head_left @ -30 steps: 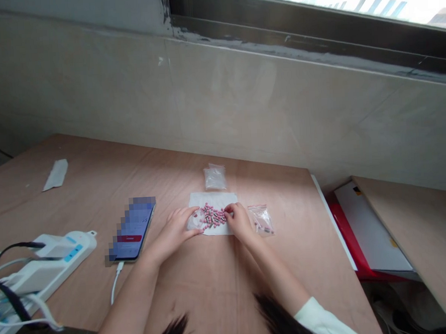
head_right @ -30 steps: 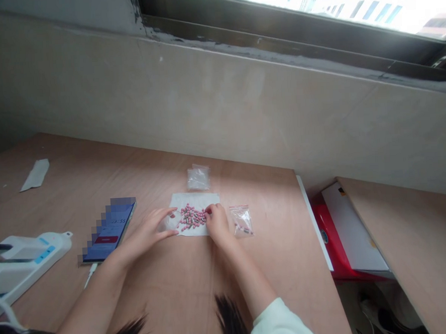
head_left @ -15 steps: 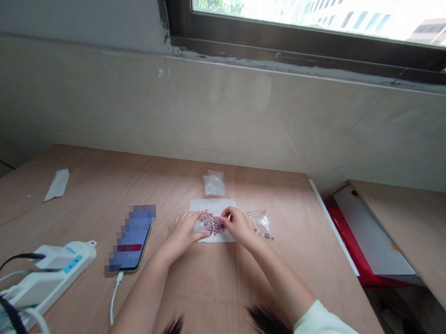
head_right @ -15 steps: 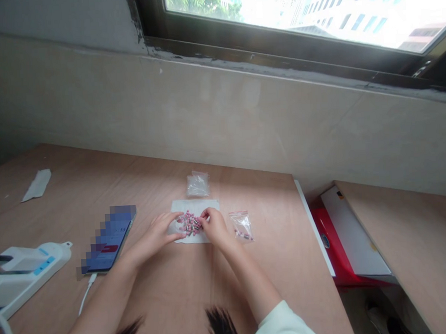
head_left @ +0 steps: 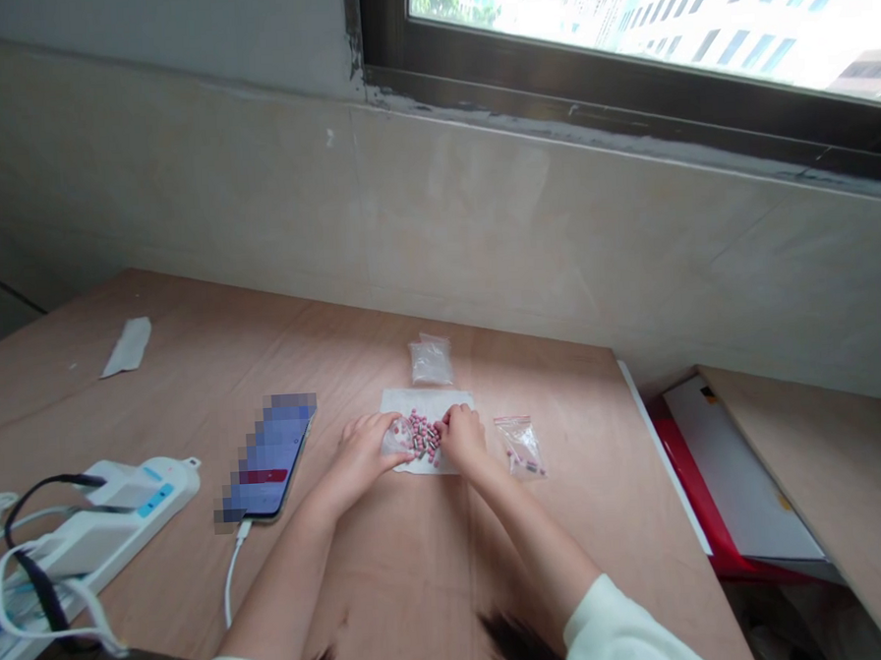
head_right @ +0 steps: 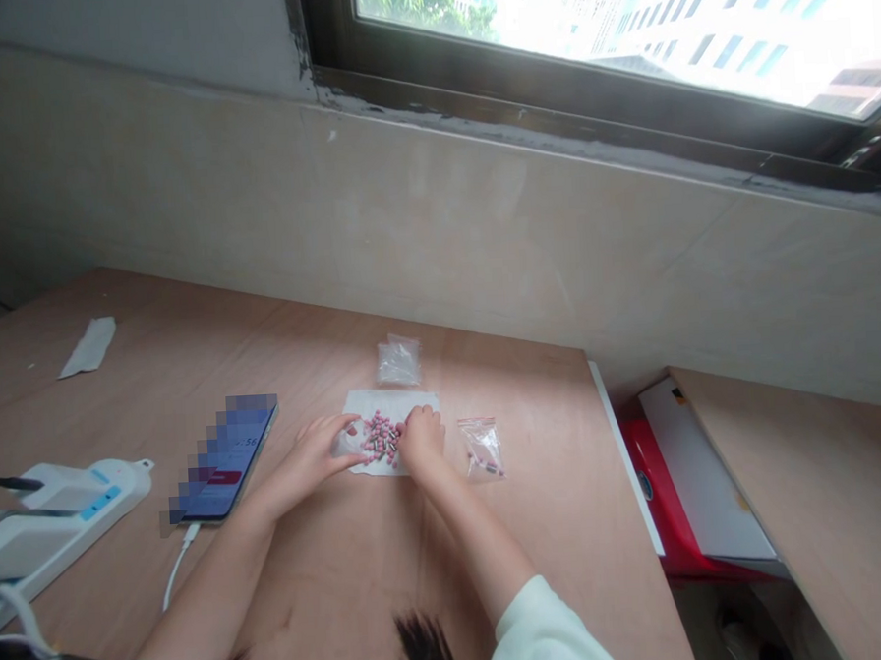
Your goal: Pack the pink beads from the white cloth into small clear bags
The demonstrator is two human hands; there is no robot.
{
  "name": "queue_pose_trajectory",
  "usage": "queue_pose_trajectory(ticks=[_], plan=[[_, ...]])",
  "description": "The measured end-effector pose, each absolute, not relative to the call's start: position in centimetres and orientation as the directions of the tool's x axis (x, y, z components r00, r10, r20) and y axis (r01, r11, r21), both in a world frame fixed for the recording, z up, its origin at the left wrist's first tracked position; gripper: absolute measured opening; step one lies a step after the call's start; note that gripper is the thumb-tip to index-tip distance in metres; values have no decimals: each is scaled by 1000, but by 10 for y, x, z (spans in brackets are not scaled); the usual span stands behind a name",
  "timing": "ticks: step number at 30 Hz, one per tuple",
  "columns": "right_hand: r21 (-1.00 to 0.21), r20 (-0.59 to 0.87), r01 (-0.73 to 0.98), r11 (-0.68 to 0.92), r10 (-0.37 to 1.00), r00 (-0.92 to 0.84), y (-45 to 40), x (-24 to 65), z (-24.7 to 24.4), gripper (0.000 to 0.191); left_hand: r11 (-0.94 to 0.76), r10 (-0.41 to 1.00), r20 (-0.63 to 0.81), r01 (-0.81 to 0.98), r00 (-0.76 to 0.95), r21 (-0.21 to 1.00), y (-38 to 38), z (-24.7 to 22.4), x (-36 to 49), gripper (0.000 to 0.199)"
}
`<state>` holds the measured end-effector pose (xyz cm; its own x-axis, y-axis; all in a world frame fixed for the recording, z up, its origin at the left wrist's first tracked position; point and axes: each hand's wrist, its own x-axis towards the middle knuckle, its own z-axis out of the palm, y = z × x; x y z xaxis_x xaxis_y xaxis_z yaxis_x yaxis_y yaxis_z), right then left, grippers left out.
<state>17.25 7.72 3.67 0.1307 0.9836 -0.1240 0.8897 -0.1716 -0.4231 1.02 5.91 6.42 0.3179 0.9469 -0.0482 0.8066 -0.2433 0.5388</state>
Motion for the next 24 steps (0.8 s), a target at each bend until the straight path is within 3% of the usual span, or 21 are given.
queue_pose_trajectory(ticks=[3, 7, 10, 18, 24], plan=[[-536, -93, 831, -150, 989, 119, 78, 170, 37, 6, -253, 947, -40, 813, 320, 525, 64, 60, 12, 47], [-723, 52, 689, 55, 998, -25, 70, 162, 45, 8, -268, 941, -34, 805, 336, 529, 69, 57, 17, 42], [-685, 98, 724, 80, 995, -17, 53, 160, 47, 9, -261, 943, -42, 813, 330, 520, 67, 58, 18, 43], [-524, -20, 847, 93, 992, -121, 19, 164, 28, 6, -223, 951, -73, 833, 299, 506, 55, 56, 13, 45], [-524, -9, 850, 49, 998, -63, 24, 169, 27, 8, -223, 948, -90, 839, 305, 497, 53, 61, 15, 45]])
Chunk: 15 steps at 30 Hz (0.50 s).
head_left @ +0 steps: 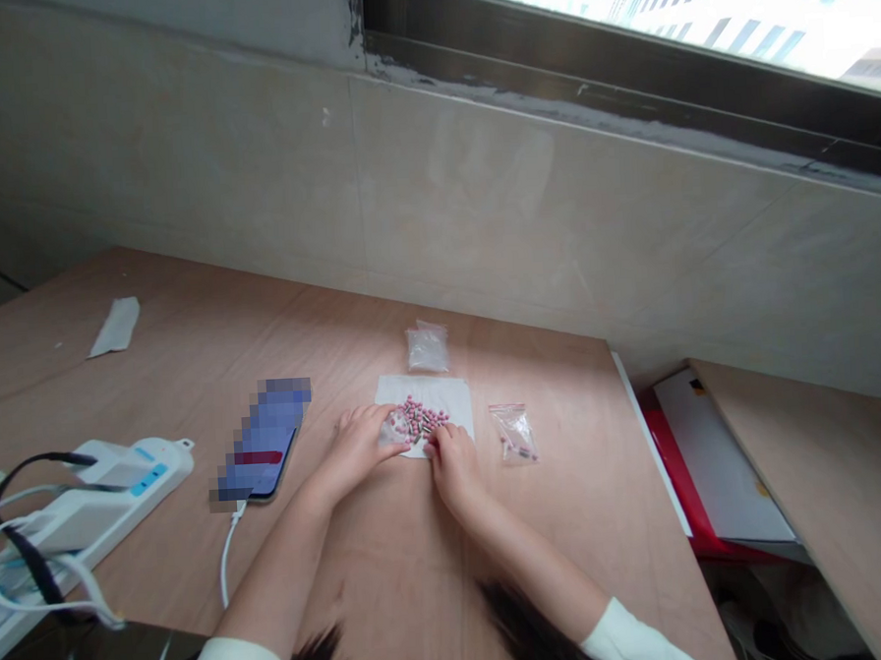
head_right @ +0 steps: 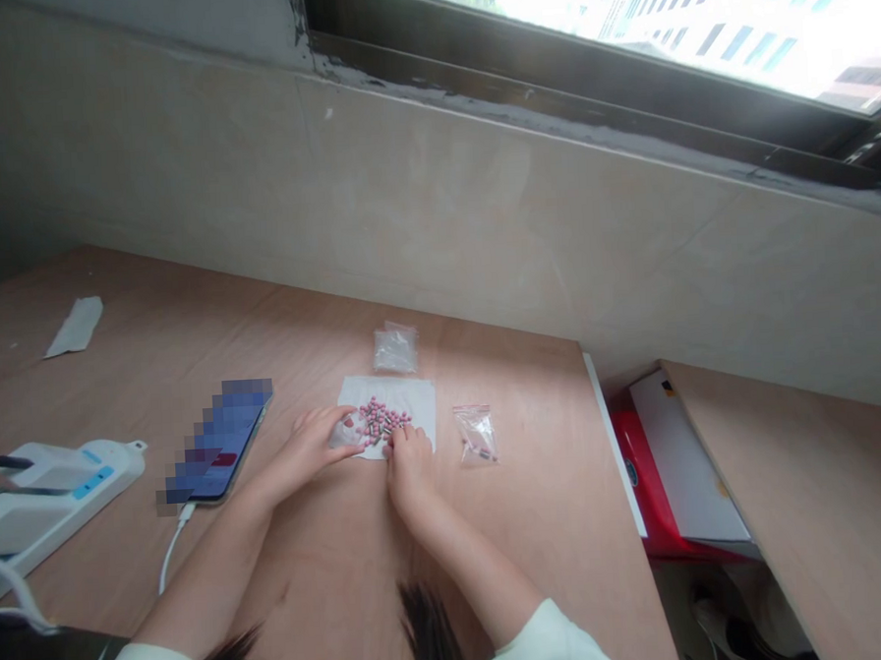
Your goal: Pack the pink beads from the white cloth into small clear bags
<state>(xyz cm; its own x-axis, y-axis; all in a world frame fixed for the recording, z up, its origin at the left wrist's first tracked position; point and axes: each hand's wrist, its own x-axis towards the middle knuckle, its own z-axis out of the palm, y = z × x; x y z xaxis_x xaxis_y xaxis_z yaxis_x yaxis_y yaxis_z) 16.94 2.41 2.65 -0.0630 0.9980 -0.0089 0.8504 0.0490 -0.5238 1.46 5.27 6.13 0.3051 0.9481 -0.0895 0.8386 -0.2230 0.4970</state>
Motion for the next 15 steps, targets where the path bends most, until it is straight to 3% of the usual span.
queue_pose_trajectory(ticks=[4, 10, 15], plan=[[-559, 50, 828, 32, 999, -4, 32, 171, 30, 9, -233, 944, -93, 835, 318, 498, 56, 63, 17, 44], [-748, 176, 647, 146, 984, -18, 42, 160, 45, 10, -282, 931, -52, 802, 362, 526, 65, 54, 22, 40], [-622, 106, 783, 14, 992, 67, 27, 168, 38, 11, -262, 940, -58, 821, 336, 507, 64, 53, 19, 44]])
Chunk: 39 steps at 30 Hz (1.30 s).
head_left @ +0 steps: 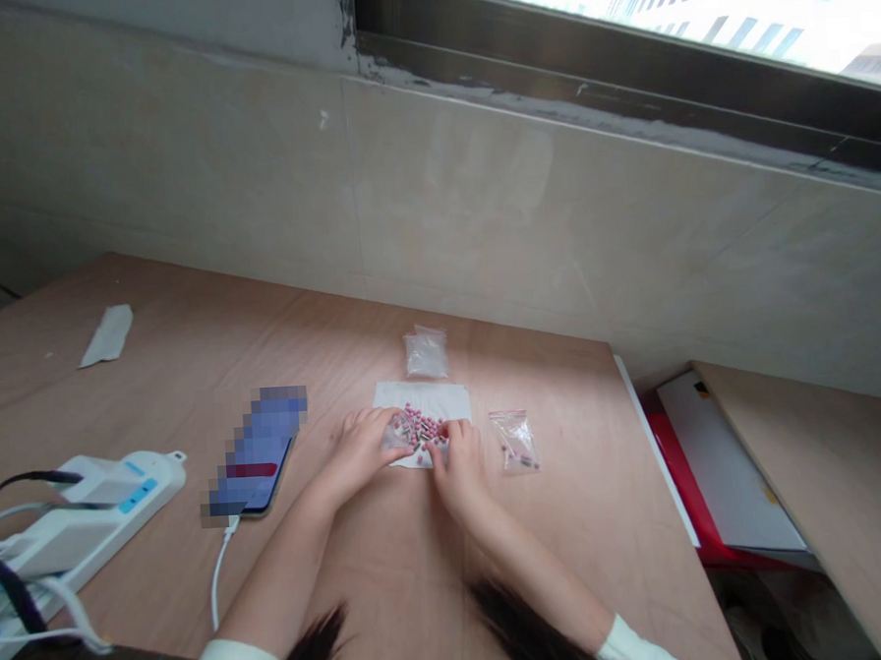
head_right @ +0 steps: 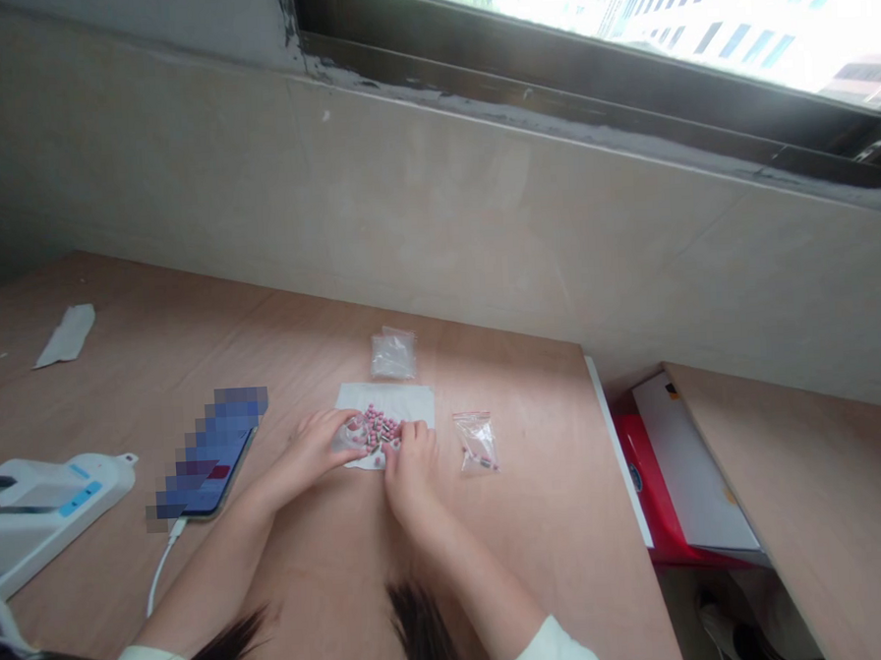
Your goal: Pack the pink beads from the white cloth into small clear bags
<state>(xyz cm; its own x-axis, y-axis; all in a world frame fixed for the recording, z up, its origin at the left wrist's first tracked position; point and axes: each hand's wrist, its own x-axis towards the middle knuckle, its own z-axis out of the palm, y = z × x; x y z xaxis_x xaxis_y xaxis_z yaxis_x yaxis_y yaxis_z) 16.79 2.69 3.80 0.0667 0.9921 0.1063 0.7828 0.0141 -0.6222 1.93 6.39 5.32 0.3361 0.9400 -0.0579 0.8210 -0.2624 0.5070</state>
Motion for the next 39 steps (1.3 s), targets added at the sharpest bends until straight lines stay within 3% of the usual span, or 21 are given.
queue_pose_trajectory(ticks=[5, 11, 16, 19, 25, 29, 36, 39], plan=[[-570, 19, 821, -13, 999, 29, 17, 176, 25, 13, -224, 949, -80, 832, 304, 508, 53, 53, 17, 46], [-542, 130, 841, 10, 989, 71, -5, 176, 26, 18, -205, 955, -81, 833, 285, 514, 43, 46, 11, 44], [-369, 126, 916, 156, 985, -117, -51, 180, 12, 14, -211, 948, -93, 818, 305, 535, 44, 50, 9, 45], [-327, 150, 910, 257, 964, -218, -64, 185, 6, 19, -211, 946, -97, 813, 309, 542, 47, 51, 9, 45], [-364, 176, 869, 335, 941, -288, -67, 201, -4, 23, -213, 947, -89, 815, 307, 539, 52, 44, 7, 45], [-430, 225, 843, 324, 943, -247, -74, 210, -25, 25, -221, 946, -88, 819, 312, 529, 51, 46, 7, 44], [-622, 164, 772, 130, 986, -34, -42, 210, 3, 17, -219, 939, -119, 829, 322, 515, 46, 56, 13, 42], [-612, 199, 787, 84, 979, 51, -3, 206, 20, 16, -224, 942, -102, 824, 320, 520, 48, 54, 13, 44]])
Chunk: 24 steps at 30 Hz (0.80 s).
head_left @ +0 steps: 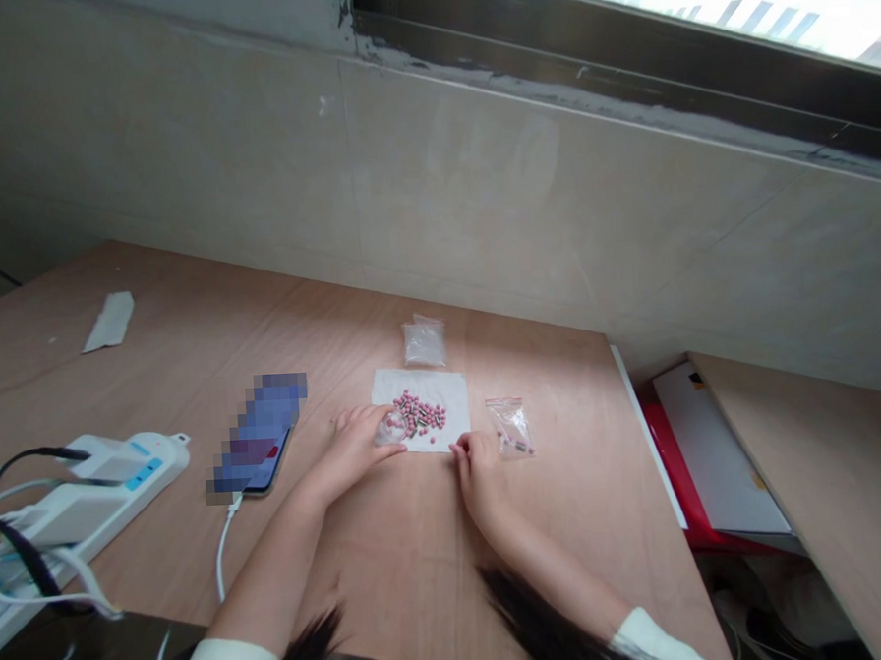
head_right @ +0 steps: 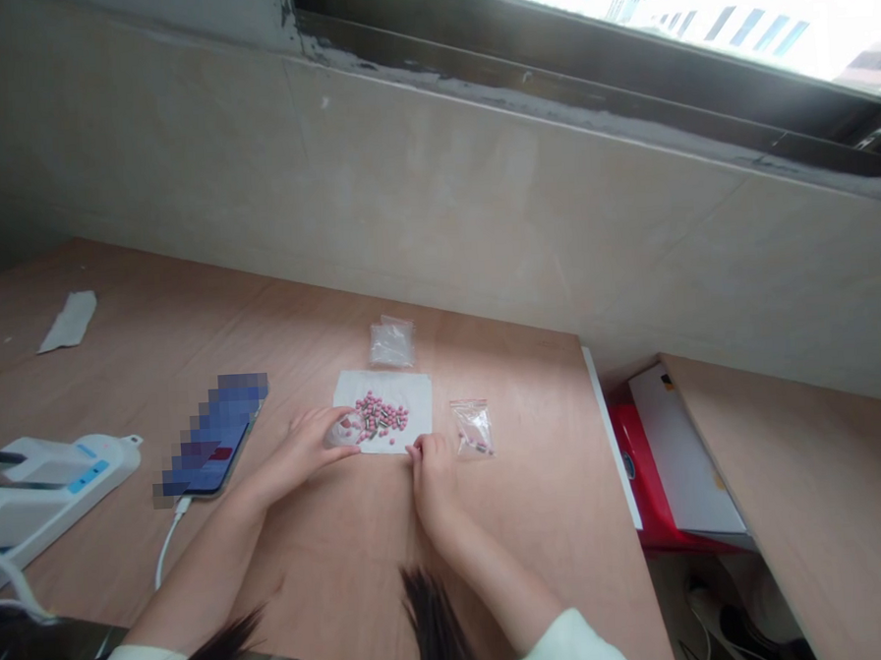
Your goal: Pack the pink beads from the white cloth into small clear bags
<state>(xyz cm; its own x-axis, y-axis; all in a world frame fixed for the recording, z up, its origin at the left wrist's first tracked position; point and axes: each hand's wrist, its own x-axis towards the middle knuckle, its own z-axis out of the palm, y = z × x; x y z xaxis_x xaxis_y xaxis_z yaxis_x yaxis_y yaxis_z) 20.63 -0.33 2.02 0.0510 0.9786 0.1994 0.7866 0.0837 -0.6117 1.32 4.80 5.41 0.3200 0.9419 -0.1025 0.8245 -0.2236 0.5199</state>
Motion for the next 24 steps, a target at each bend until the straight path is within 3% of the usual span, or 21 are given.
queue_pose_trajectory(ticks=[4, 7, 18, 24], plan=[[-459, 132, 889, -11, 988, 80, 41, 201, 22, 16, -226, 944, -87, 818, 317, 529, 54, 52, 12, 44], [-407, 103, 913, -9, 993, 56, 55, 197, 19, 15, -231, 945, -78, 814, 319, 533, 60, 52, 11, 43], [-485, 26, 875, -8, 999, 23, 64, 195, 25, 10, -235, 942, -79, 808, 327, 539, 66, 48, 14, 43], [-643, 18, 766, -15, 999, 35, 62, 188, 33, 8, -209, 945, -113, 835, 306, 510, 57, 53, 22, 44]])
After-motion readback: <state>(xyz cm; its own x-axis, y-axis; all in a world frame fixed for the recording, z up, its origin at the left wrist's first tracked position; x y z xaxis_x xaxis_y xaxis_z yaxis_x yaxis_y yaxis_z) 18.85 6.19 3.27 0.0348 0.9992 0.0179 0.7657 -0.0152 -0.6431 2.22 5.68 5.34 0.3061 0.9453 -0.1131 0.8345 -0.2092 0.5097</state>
